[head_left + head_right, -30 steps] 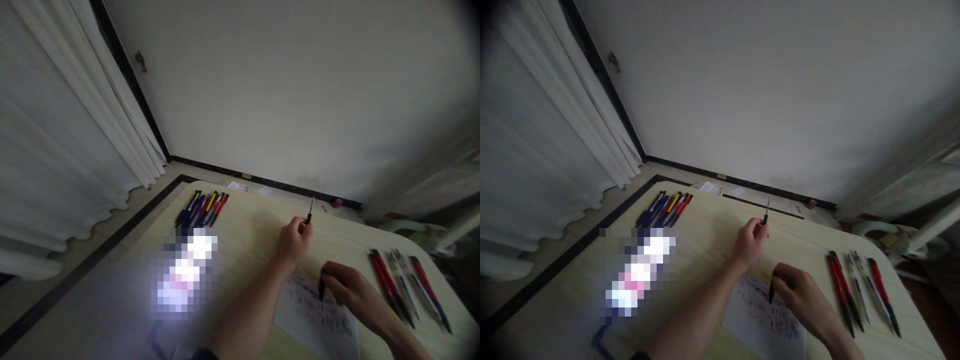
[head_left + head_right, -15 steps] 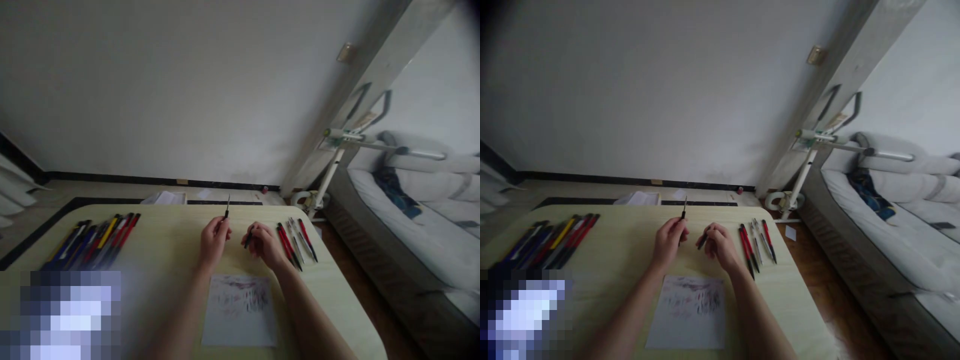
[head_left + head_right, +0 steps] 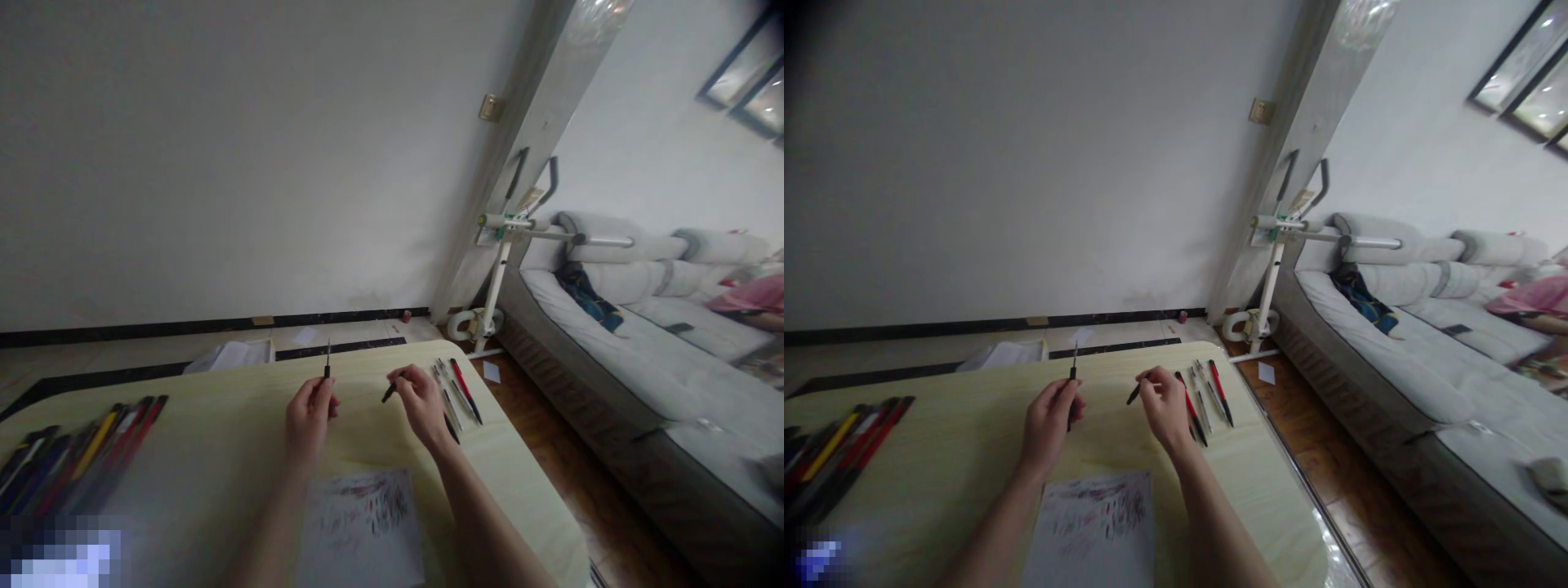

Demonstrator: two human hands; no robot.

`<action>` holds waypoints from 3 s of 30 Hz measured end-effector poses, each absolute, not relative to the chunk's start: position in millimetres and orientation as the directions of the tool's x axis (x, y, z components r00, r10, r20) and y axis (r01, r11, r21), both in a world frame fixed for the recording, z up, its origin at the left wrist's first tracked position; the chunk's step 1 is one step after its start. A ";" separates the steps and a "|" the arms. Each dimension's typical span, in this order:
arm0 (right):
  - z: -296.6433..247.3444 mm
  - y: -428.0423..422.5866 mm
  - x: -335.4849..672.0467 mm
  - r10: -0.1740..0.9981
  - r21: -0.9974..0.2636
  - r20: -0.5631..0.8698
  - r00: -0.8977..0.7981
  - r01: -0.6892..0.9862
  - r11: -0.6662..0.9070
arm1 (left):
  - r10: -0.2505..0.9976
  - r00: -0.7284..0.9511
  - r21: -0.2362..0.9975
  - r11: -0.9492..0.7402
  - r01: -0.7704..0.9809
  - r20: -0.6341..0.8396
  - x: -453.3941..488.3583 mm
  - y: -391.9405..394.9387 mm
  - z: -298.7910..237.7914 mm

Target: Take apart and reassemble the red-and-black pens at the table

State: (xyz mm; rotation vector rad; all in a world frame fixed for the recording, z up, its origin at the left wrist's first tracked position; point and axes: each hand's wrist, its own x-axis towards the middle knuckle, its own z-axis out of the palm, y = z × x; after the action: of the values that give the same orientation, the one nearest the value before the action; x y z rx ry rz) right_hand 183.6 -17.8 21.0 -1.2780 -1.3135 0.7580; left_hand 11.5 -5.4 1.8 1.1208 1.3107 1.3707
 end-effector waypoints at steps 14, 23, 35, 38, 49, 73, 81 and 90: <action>14.1 -21.9 189.7 0.881 -0.666 0.400 0.254 0.741 0.090 | 0.980 -0.201 1.000 -0.006 0.011 0.008 12.2 -4.6 3.1; 8.9 -16.6 198.6 0.849 -0.634 0.434 0.301 0.771 0.051 | 0.980 -0.200 0.999 0.004 0.051 0.006 11.5 -4.7 3.8; 4.6 -11.7 214.4 0.841 -0.648 0.413 0.350 0.762 0.001 | 0.980 -0.197 0.999 0.008 0.034 -0.001 12.6 -3.9 3.7; 3.9 -9.3 220.5 0.831 -0.656 0.423 0.361 0.755 0.006 | 0.980 -0.197 0.999 0.008 0.034 -0.001 12.4 -3.7 3.5; 8.5 -9.5 244.1 0.731 -0.749 0.440 0.522 0.662 -0.023 | 0.980 -0.196 0.999 -0.011 0.030 0.017 12.9 -4.2 5.1; -0.2 -14.2 184.7 0.985 -0.914 -0.006 0.172 -0.401 0.064 | 0.982 0.041 0.930 -0.187 0.316 0.183 15.2 -13.2 -0.3; -0.7 -8.5 196.1 0.921 -0.882 0.002 0.390 -0.434 0.186 | 0.983 0.117 0.940 -0.170 0.295 0.141 13.8 -13.0 -5.3; -1.5 -9.1 197.1 0.898 -0.926 0.026 0.439 -0.328 0.187 | 0.980 0.151 0.934 -0.172 0.313 0.130 15.7 -15.0 -0.4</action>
State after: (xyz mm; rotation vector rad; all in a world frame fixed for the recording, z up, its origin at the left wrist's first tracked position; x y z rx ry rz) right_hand 197.1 -9.1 -1.5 -1.0390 -0.6767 0.9618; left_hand 15.7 -15.0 -0.4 1.6267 1.2697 1.0480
